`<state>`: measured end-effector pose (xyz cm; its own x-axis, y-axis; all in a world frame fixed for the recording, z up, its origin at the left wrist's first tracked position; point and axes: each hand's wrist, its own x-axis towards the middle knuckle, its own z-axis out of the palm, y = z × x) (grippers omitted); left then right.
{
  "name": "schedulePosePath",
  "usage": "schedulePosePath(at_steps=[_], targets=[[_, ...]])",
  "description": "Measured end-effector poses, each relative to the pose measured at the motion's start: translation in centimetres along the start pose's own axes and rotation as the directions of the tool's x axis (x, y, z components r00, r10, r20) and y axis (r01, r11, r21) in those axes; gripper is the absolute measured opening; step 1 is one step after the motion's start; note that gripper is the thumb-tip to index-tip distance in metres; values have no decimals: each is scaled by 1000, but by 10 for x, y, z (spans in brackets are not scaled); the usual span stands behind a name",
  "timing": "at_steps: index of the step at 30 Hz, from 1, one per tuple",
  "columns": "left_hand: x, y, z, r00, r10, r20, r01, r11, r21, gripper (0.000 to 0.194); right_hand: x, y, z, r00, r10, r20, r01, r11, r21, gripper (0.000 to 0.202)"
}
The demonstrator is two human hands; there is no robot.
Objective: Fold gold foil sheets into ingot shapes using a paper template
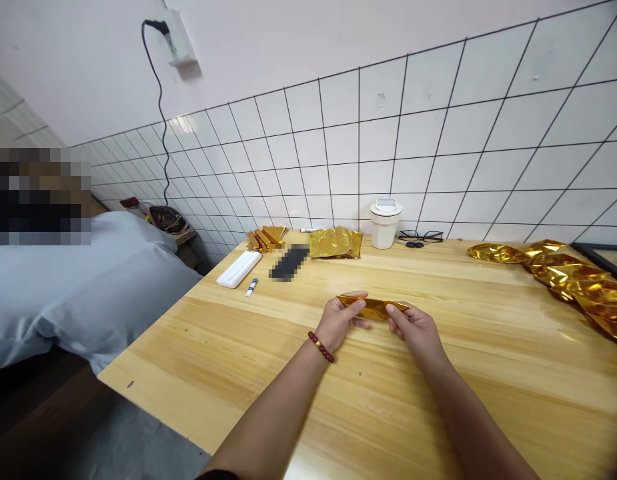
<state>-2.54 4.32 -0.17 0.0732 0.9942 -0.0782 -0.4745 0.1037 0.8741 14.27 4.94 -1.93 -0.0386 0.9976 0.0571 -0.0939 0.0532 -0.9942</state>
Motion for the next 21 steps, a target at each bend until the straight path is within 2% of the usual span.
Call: schedulePosePath(at_steps=[4, 8, 15, 21], targets=[[0, -2, 1, 999, 13, -29, -11, 998, 59, 40, -2, -3, 0, 1000, -20, 17, 20, 1000, -22, 46], [0, -3, 4, 997, 32, -64, -29, 998, 49, 39, -4, -4, 1, 1000, -13, 5, 12, 1000, 12, 50], [-1, -2, 4, 999, -9, -31, 11, 998, 59, 40, -3, -6, 1, 998, -59, -17, 60, 998, 11, 36], [1, -2, 2, 999, -26, -22, 27, 999, 47, 44, -3, -10, 1, 998, -9, -58, 11, 1000, 23, 38]])
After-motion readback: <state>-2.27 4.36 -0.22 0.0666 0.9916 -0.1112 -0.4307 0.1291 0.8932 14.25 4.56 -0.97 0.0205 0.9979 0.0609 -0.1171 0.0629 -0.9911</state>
